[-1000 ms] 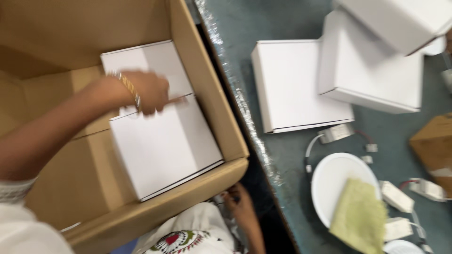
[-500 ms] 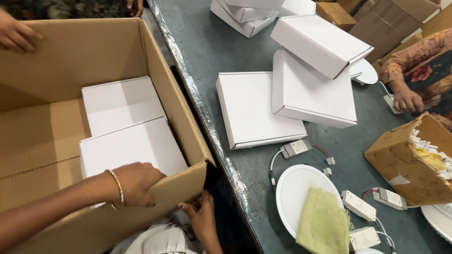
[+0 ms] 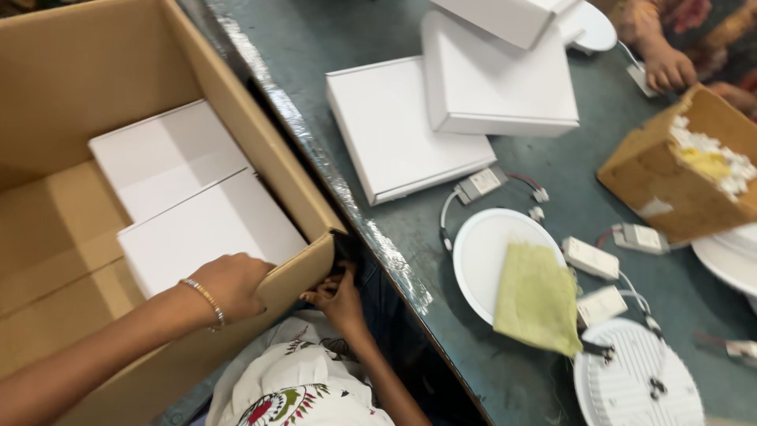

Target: The person wipes the face of round LED panel lights with a green cloth, then places the wiped panels into white cardboard boxes and stacks the boxes into a larger carton. They repeat the wipe-and-pack cycle for several panels, at one point lifting a plastic-wrapped panel out of a box.

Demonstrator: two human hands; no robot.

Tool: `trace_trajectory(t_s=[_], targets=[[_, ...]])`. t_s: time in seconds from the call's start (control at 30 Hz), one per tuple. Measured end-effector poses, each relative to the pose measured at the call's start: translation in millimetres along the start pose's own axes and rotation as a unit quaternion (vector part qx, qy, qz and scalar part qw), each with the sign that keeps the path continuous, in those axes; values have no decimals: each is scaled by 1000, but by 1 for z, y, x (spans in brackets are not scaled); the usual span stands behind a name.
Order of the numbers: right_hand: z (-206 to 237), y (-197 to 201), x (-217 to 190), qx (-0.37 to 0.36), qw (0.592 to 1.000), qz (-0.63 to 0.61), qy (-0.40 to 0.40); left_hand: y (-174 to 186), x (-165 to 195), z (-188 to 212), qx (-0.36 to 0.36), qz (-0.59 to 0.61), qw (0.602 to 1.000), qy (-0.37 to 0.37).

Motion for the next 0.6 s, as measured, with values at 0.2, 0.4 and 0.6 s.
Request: trace_trajectory(t_s=[0.2, 0.4, 0.6], targets=[[37, 12, -10, -8, 998, 48, 44, 8, 4, 16, -90, -168, 979, 74], [106, 48, -44, -133, 989, -66, -16, 73, 67, 26, -3, -127, 992, 3], [190, 180, -129, -141, 972, -160, 96, 61, 217, 28, -86, 42, 873, -478]])
Point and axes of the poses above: each hand's wrist, its own z-axis away from the middle knuckle, its own y-axis out of the back of the hand, x = y × z, the point moved 8 cm from there along -z, towards the middle knuckle, and after that the axes turned 12 degrees about z, right-handed, at the moved point
